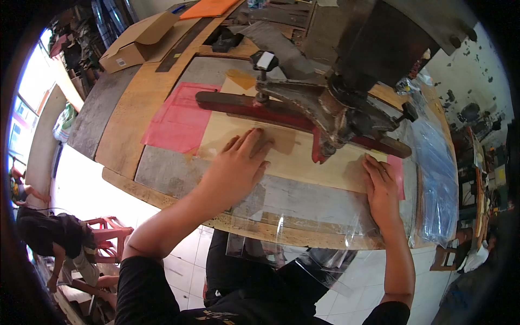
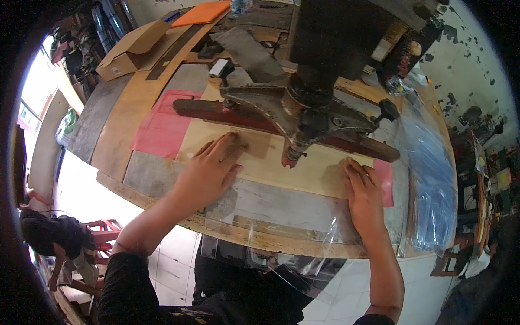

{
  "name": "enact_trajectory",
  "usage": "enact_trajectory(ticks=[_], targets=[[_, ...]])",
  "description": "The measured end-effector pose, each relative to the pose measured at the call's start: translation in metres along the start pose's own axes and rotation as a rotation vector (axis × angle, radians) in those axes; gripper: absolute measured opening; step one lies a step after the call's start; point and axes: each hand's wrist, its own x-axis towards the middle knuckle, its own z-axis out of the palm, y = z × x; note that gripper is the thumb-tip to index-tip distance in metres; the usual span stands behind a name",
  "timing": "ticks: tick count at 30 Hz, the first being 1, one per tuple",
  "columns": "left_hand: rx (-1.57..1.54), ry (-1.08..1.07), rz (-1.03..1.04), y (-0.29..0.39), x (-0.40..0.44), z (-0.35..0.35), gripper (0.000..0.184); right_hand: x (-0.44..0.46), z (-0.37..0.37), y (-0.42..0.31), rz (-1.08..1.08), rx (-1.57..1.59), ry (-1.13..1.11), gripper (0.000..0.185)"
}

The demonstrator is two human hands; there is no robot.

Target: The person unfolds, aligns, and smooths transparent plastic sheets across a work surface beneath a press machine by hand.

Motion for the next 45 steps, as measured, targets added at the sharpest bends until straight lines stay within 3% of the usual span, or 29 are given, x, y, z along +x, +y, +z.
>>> enact_trajectory(ticks=[15,23,29,35,40,45], targets=[[-0.013,0.019,0.016,0.001,0.002,-0.006,0.047,0.000,-0.001,-0.001,-0.011,-0.008,0.051,0.032],[0.002,0.088,0.038,-0.002,-0.002,-0.004,0.038,-0.004,0.003,0.003,-0.073,-0.053,0.161,0.025],[-0.061,-0.026,-0.044,-0.004,-0.012,-0.012,0.040,-0.011,-0.013,-0.002,0.064,0.044,0.009,0.032],[-0.156,0.033,-0.087,0.007,-0.042,-0.031,0.050,-0.055,-0.047,-0.009,0.065,0.322,-0.087,0.043],[-0.219,0.099,-0.118,0.011,-0.058,-0.021,0.048,-0.103,-0.036,0.004,0.317,0.519,0.162,0.053],[-0.261,0.107,-0.169,0.013,-0.059,-0.020,0.042,-0.107,-0.031,0.012,0.374,0.653,0.252,0.049]])
